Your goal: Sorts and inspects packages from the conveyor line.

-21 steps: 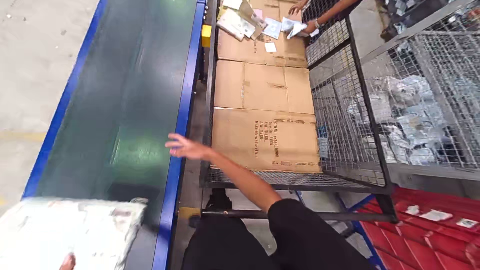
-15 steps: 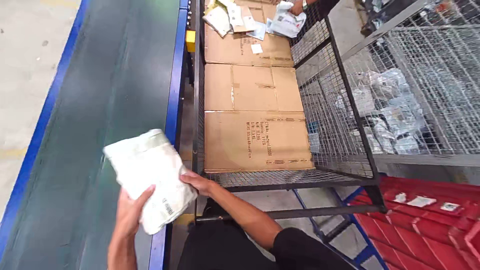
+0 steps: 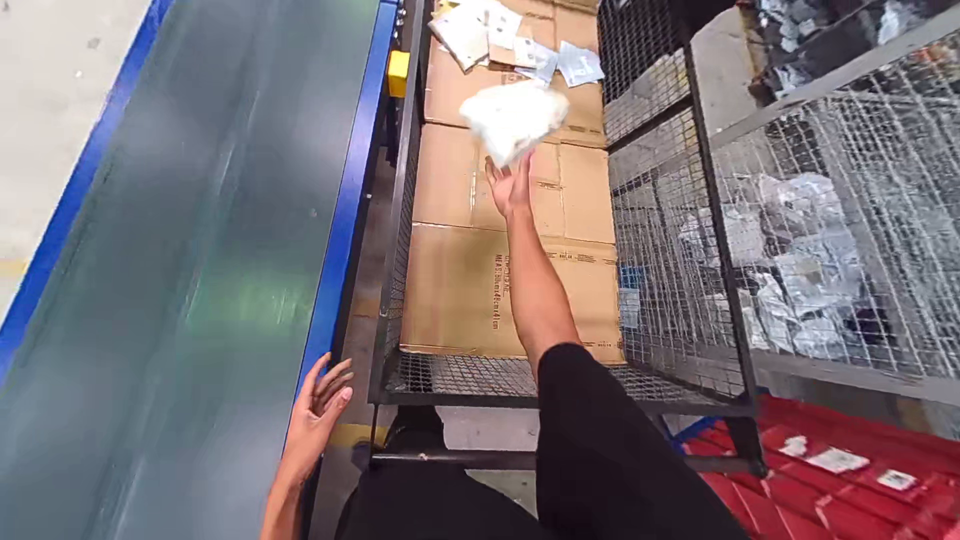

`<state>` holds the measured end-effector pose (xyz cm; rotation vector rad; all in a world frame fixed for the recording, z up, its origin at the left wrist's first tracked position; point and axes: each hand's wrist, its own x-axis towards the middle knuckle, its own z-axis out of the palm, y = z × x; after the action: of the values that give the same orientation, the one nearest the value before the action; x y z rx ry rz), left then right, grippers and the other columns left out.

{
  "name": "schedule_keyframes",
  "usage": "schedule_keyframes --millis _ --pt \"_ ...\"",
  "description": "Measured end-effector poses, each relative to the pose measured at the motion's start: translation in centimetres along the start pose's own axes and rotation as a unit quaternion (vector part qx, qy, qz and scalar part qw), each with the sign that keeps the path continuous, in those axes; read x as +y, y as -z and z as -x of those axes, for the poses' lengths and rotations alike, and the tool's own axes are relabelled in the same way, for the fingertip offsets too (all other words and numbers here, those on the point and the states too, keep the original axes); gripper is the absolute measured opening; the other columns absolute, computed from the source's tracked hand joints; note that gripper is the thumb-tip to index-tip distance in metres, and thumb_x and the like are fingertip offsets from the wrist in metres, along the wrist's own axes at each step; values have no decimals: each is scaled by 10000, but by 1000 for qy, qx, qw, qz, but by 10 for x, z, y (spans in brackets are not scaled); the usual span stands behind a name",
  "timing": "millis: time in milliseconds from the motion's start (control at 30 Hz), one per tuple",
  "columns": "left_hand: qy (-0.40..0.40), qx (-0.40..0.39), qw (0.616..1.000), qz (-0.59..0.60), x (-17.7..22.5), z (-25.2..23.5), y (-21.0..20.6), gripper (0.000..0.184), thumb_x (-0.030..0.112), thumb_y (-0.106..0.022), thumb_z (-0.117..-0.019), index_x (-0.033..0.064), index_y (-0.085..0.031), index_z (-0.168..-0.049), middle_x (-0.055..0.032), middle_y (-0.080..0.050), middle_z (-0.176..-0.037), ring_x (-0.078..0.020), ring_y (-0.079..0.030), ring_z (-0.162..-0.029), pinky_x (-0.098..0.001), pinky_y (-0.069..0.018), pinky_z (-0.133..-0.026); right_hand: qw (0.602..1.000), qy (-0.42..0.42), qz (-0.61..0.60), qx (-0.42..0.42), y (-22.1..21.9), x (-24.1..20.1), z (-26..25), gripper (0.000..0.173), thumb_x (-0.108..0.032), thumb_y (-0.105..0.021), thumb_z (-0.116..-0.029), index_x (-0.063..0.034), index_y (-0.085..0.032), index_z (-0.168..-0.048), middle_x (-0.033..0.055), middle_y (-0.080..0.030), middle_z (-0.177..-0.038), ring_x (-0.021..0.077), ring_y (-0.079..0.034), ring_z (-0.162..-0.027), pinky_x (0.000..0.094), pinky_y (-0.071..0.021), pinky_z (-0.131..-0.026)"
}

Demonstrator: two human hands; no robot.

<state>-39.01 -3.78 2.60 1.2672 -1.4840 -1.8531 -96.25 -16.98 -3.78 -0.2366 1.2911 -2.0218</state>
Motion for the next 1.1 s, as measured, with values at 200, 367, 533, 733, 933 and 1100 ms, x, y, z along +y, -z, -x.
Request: schedule_keyframes --millis 200,367,533,733,933,1100 --pt "-3 104 995 -3 -27 45 32 612 162 -622 -990 -48 -369 -1507 -168 -665 -1338 -279 -699 -1145 -409 -578 -1005 978 -104 169 -65 -61 67 33 990 -411 -630 -1011 -249 124 -1631 175 -367 -1611 327 -581 -1319 487 -550 -1047" --pt "23 239 971 -5 -55 97 58 464 66 -559 -992 -91 -453 -1415 -163 -686 -1277 -218 -728 -1048 -370 -610 -930 967 -65 234 -80 -65 155 126 910 -213 -721 -960 -84 -113 -1626 202 -532 -1471 291 -622 -1255 461 -564 -1017" --pt "77 429 898 -69 -83 178 84 443 129 -636 -987 -75 -535 -1367 -205 -683 -1234 -225 -719 -1038 -408 -606 -923 896 61 433 -71 -68 160 258 778 -308 -693 -963 27 -318 -1557 235 -437 -1546 277 -469 -1412 392 -447 -1141" --pt "190 680 696 -131 -133 318 134 402 158 -620 -991 -24 -574 -1346 -178 -687 -1240 -249 -707 -1084 -431 -603 -917 788 238 526 -215 -113 164 392 481 -188 -661 -972 101 -548 -1340 281 -570 -1367 319 -567 -1288 375 -459 -1101" --pt "307 744 589 -72 -200 428 182 616 264 -664 -965 -42 -469 -1463 -247 -548 -1436 -369 -550 -1319 -508 -441 -1124 646 180 487 -559 -218 232 528 390 -205 -639 -986 42 -615 -1287 207 -702 -1152 273 -687 -1068 420 -567 -910" --pt "328 787 523 1 -235 501 206 597 256 -682 -951 -41 -501 -1437 -259 -563 -1410 -375 -560 -1305 -512 -444 -1120 423 130 469 -764 -342 294 681 616 -375 -700 -939 3 -543 -1399 202 -643 -1295 318 -623 -1194 498 -515 -995"
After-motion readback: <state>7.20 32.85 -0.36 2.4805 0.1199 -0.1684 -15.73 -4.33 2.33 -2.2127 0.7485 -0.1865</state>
